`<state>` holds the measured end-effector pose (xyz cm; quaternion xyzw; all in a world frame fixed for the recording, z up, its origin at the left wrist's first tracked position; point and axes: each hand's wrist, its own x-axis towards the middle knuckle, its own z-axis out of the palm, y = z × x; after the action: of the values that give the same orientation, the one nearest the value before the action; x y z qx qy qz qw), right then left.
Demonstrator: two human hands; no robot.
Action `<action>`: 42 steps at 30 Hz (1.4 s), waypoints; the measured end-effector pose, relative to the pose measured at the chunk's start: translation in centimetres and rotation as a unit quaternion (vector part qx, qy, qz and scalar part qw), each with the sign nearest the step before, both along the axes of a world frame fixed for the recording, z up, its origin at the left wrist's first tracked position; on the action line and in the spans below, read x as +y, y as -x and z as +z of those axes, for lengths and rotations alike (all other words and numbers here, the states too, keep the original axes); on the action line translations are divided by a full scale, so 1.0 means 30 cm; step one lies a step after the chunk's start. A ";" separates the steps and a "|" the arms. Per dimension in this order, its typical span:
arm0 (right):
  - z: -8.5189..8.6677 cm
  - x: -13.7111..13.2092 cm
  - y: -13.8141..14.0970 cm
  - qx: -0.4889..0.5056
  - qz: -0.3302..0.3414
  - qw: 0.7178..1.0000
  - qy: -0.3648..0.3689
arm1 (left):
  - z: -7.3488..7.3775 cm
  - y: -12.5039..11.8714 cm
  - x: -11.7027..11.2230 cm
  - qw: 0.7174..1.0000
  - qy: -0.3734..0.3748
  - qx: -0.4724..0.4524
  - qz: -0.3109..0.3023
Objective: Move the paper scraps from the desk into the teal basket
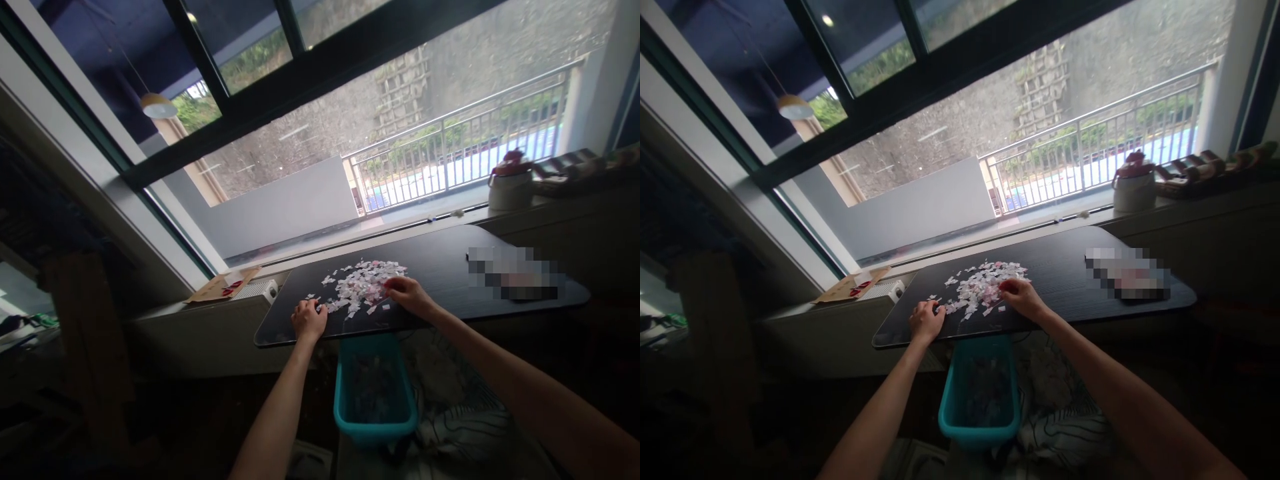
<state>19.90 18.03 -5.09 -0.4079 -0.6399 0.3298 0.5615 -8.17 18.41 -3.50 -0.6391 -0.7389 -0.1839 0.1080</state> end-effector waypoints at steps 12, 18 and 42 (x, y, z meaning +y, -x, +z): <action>0.000 0.000 -0.018 -0.029 -0.105 0.994 0.031 | -0.002 -0.003 0.002 1.000 -0.002 0.000 0.001; 0.001 0.003 -0.020 -0.039 -0.129 0.990 0.044 | -0.008 -0.004 0.005 1.000 -0.009 0.001 0.002; 0.052 -0.223 -0.226 -0.045 -0.157 0.982 0.099 | -0.019 -0.007 0.017 1.000 -0.005 -0.011 0.002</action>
<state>26.67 11.34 -3.52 -0.5714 -0.5567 0.2806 0.5337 -7.95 18.92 -4.08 -0.6352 -0.7404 -0.1941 0.1032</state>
